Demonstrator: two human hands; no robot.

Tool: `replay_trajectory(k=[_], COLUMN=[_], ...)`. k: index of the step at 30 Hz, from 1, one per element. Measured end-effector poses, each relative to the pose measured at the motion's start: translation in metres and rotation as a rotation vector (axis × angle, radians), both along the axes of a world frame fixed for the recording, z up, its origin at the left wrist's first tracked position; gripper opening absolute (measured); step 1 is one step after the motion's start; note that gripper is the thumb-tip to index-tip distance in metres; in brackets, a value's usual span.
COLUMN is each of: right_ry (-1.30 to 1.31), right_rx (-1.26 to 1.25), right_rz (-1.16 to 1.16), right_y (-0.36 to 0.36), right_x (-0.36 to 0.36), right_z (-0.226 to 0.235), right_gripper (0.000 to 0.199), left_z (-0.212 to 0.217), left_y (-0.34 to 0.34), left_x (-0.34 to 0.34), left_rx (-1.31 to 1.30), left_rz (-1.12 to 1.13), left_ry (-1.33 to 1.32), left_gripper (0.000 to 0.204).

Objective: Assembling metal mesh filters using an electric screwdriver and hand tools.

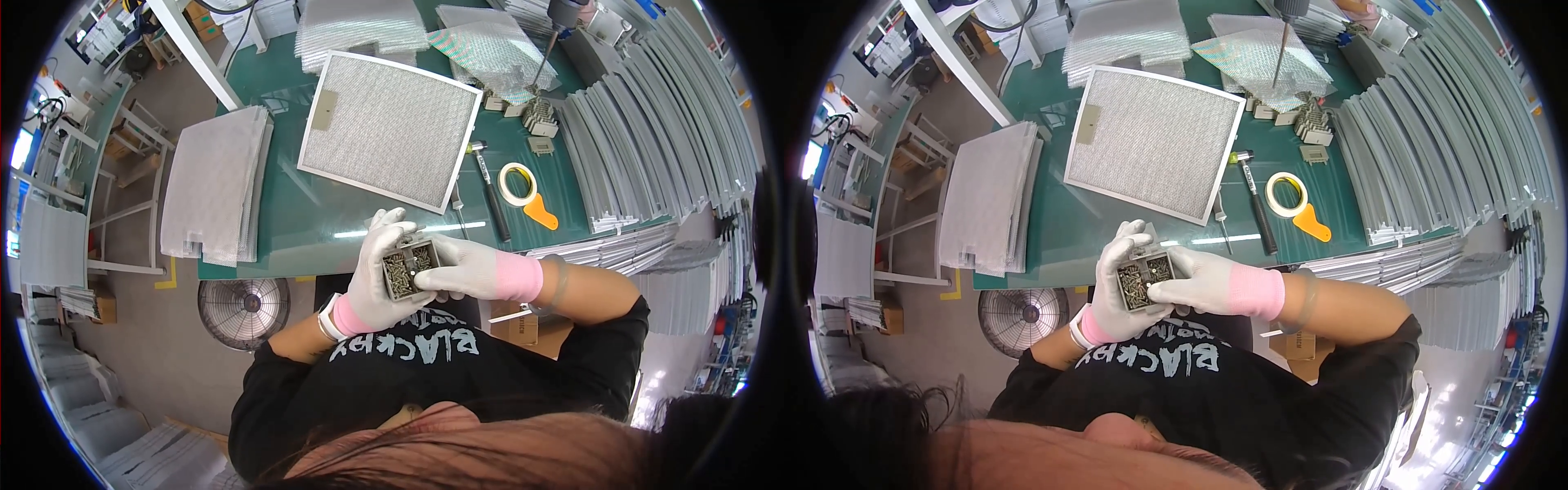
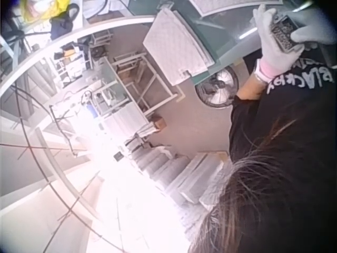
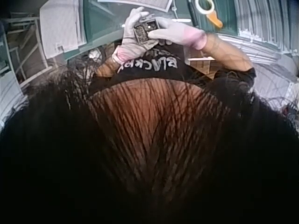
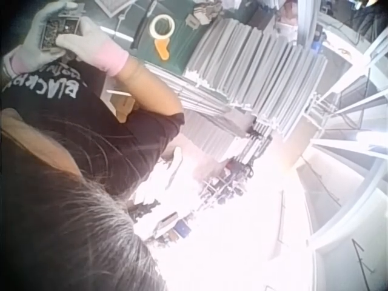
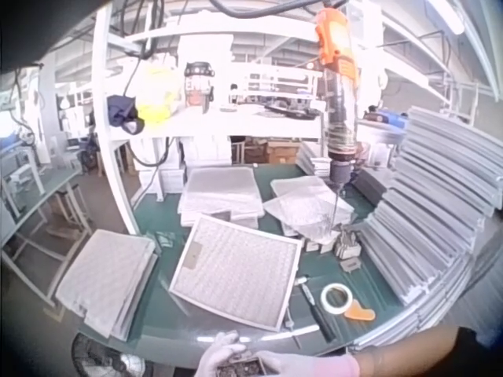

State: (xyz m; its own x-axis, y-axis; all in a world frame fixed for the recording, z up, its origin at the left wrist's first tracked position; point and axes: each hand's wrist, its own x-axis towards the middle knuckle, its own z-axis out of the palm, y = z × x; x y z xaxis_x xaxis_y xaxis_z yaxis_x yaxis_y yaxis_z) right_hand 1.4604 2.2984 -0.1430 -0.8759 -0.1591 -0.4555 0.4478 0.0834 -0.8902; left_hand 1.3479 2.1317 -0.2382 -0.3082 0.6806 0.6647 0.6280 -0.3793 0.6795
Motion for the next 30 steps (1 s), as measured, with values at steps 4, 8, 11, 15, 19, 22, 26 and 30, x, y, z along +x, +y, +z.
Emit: replay_trajectory(k=[4,8,11,15,19,22,26,30], right_ry=[-0.163,-0.133,-0.066,-0.079,-0.097,-0.051,-0.021,-0.040], right_rx=[0.007,0.011,0.077,0.048,0.056,0.034,0.003,0.044], right_rz=[-0.022,-0.031,0.011,-0.012,-0.031,-0.018,-0.044,-0.004], right_y=[0.006,0.003,0.003,0.005,0.000,-0.001,0.006,0.006], right_x=[0.002,0.002,0.002,0.002,0.005,0.010,0.006,0.009], right_z=[0.001,0.002,-0.001,-0.005,0.002,-0.003,-0.012,-0.006], right_gripper=[0.057,0.056,0.056,0.051,0.047,0.049,0.055,0.053], left_z=[0.007,-0.005,-0.004,-0.003,-0.004,-0.007,-0.005,0.001], left_y=[-0.003,-0.002,0.004,0.004,0.002,0.004,0.005,0.000], left_x=[-0.001,-0.002,-0.001,-0.004,-0.004,-0.005,-0.008,-0.010], left_rx=[-0.051,-0.038,-0.060,-0.063,0.001,-0.006,-0.089,-0.079], left_rz=[-0.025,-0.106,-0.080,-0.102,-0.169,-0.203,-0.173,-0.191], left_ry=[-0.045,-0.173,-0.353,-0.274,-0.256,-0.267,-0.252,-0.149], left_gripper=[0.099,0.099,0.100,0.100,0.102,0.102,0.099,0.100])
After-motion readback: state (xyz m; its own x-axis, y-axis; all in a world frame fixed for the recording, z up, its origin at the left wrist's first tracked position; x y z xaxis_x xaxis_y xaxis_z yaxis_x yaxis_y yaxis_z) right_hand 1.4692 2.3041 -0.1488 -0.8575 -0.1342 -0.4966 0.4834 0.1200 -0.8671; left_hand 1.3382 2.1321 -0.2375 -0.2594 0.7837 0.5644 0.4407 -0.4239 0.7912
